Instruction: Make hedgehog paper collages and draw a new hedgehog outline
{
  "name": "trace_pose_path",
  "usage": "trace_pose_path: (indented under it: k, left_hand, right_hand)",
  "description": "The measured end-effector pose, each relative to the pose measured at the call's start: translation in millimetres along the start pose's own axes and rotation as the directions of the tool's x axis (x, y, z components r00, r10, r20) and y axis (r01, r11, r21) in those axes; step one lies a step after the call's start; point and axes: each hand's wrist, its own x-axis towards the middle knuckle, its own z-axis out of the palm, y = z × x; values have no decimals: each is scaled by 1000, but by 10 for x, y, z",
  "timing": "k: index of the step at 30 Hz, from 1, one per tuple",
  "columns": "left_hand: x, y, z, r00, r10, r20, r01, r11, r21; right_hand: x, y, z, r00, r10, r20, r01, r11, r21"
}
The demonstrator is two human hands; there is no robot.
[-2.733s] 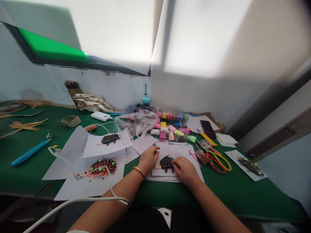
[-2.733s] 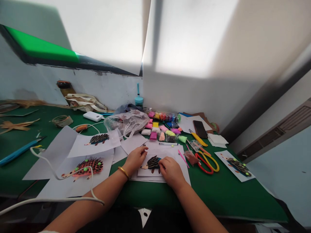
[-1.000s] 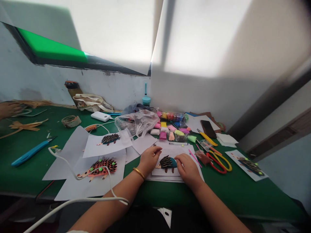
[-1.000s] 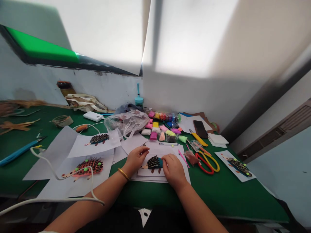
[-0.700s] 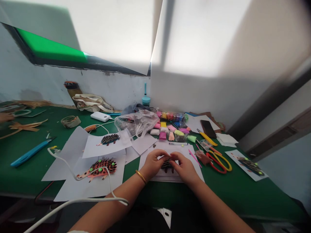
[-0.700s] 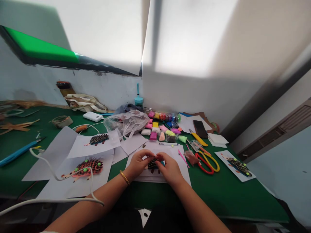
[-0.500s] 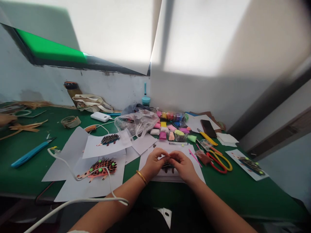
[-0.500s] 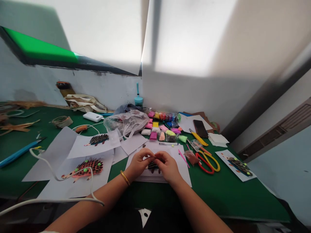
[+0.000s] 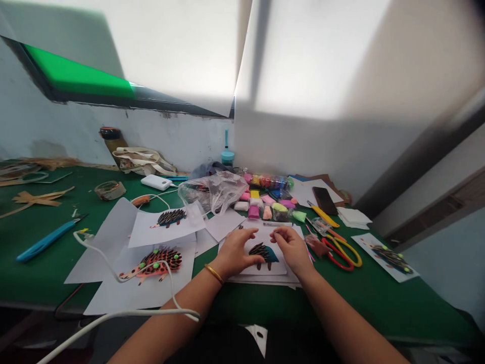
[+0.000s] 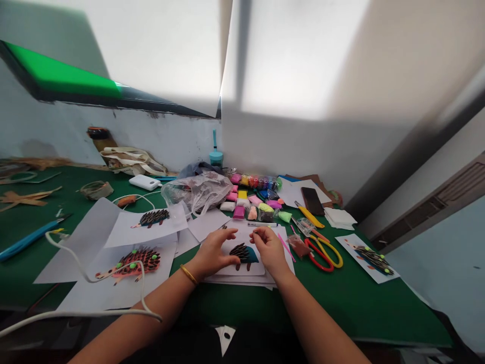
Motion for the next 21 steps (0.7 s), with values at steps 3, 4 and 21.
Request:
trace_pose_path:
  k: [3,4,21]
  left_hand:
    - [-40,23,-19,983,62,173,-98,972,212]
    - [-51,31,-9,976,59,212,-112,962,249]
    - [-7,38,55,974,16,225,-93,937,336]
  right_hand:
    - [59,182,-86,999,-32,34,38,977,-208]
    - [63,232,-102,998,-39,56,52,964,-262]
    - [11,253,-72,979,-54,194,167,757,-632]
